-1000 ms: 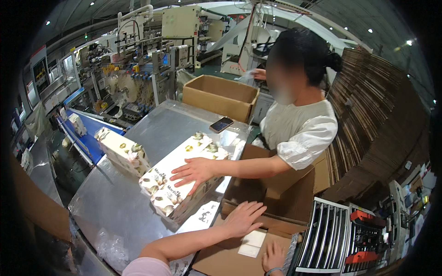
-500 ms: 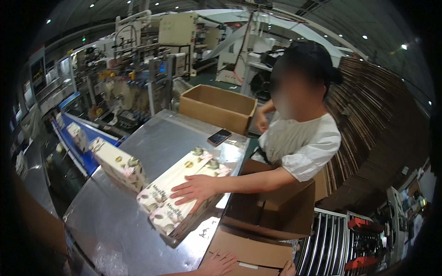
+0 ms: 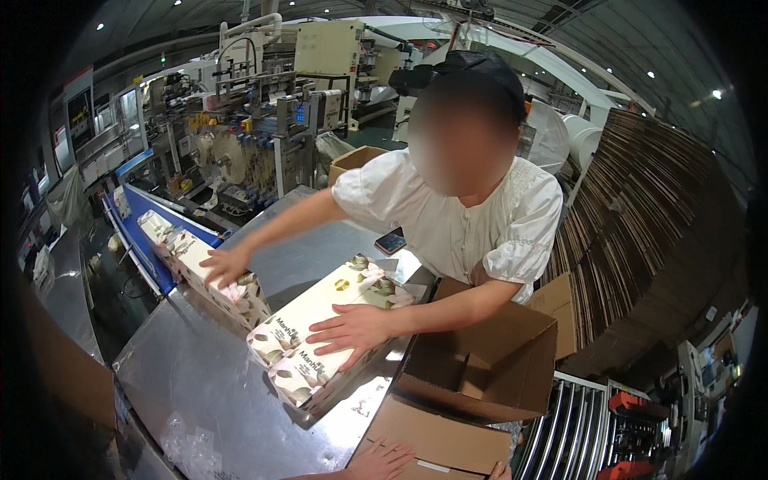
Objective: The person places packs of tissues into cardboard boxes at a workstation and then moves the filled boxes onto a conveyor line.
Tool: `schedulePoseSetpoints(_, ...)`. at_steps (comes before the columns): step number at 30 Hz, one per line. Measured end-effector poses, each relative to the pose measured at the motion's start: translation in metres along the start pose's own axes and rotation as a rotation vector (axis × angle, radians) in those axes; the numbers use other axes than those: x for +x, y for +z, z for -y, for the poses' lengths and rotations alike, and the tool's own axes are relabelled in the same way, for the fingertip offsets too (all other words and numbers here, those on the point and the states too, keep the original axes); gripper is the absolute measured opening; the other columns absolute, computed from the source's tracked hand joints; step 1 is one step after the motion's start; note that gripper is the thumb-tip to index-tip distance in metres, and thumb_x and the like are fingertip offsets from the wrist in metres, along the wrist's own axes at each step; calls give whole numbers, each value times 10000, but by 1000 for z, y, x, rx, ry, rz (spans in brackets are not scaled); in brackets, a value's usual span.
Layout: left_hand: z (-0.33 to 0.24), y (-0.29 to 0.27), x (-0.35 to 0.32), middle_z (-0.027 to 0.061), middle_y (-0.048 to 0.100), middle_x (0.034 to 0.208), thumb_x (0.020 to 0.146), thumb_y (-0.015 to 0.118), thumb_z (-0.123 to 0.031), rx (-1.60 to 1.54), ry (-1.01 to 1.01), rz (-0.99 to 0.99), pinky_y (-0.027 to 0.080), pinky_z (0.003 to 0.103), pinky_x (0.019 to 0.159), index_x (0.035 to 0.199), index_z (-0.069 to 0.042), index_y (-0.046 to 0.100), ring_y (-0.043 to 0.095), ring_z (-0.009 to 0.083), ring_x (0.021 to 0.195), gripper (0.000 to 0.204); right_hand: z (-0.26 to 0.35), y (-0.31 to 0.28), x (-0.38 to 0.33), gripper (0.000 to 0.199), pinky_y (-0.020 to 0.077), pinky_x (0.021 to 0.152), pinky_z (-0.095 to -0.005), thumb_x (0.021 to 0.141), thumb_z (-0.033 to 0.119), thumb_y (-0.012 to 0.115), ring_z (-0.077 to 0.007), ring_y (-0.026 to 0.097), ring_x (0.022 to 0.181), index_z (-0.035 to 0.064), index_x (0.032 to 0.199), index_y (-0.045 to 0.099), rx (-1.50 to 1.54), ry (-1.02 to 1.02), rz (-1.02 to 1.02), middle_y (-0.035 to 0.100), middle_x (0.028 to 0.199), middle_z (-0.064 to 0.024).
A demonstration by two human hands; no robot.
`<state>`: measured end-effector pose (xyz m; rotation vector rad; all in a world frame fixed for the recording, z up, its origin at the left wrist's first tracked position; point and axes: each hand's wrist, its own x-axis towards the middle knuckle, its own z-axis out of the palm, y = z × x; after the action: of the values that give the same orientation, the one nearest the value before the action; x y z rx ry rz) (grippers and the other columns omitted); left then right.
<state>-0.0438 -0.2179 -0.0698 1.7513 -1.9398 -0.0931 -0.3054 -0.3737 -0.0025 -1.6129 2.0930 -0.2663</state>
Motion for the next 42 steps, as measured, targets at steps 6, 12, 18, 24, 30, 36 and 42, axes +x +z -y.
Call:
schedulePoseSetpoints(6,-2,0,2,111,492,1287,834,524,-297,22,-7,-44,298,534,1001,1236,-123,530,430,297,1186,438,1,1,3,574,445,801,-502,883,574,371,-449,575,913,118,1166,575,-69,25,-24,615,981,-270)
schedulePoseSetpoints(12,-6,-18,13,43,357,1417,914,418,-389,174,-3,235,261,501,1044,1388,-152,337,345,221,1288,537,-29,22,20,553,452,766,-485,883,559,395,-443,575,890,103,1116,602,42,-84,-95,622,954,-257)
schedulePoseSetpoints(18,-4,-5,8,101,468,1320,825,533,-318,45,-25,6,287,533,1006,1253,-132,516,407,294,1209,466,-18,16,14,572,458,770,-467,869,584,405,-425,582,914,104,1101,613,30,-70,-119,631,973,-229)
schedulePoseSetpoints(24,-7,-13,3,85,467,1323,842,520,-322,48,-58,38,289,542,999,1256,-154,516,399,295,1217,447,-15,10,8,604,466,739,-486,881,590,377,-446,589,860,76,1095,610,-34,-66,-64,634,911,-249)
schedulePoseSetpoints(30,-4,-8,2,84,475,1311,847,517,-316,84,-16,23,302,544,987,1246,-167,525,403,291,1212,427,-39,29,26,575,447,681,-500,906,542,365,-436,586,765,47,963,651,38,-146,-143,627,824,-249)
schedulePoseSetpoints(36,-5,-5,-1,81,480,1300,844,524,-299,32,-50,3,279,535,1003,1242,-163,526,405,299,1203,421,-30,24,14,558,448,724,-490,906,522,375,-425,587,830,44,978,653,66,-128,-132,631,888,-242)
schedulePoseSetpoints(42,-1,-5,1,82,478,1296,845,523,-302,38,-56,-8,267,535,1012,1257,-145,510,387,297,1217,441,-9,15,10,609,453,784,-490,859,590,412,-426,585,915,67,1084,627,75,30,-54,620,975,-259)
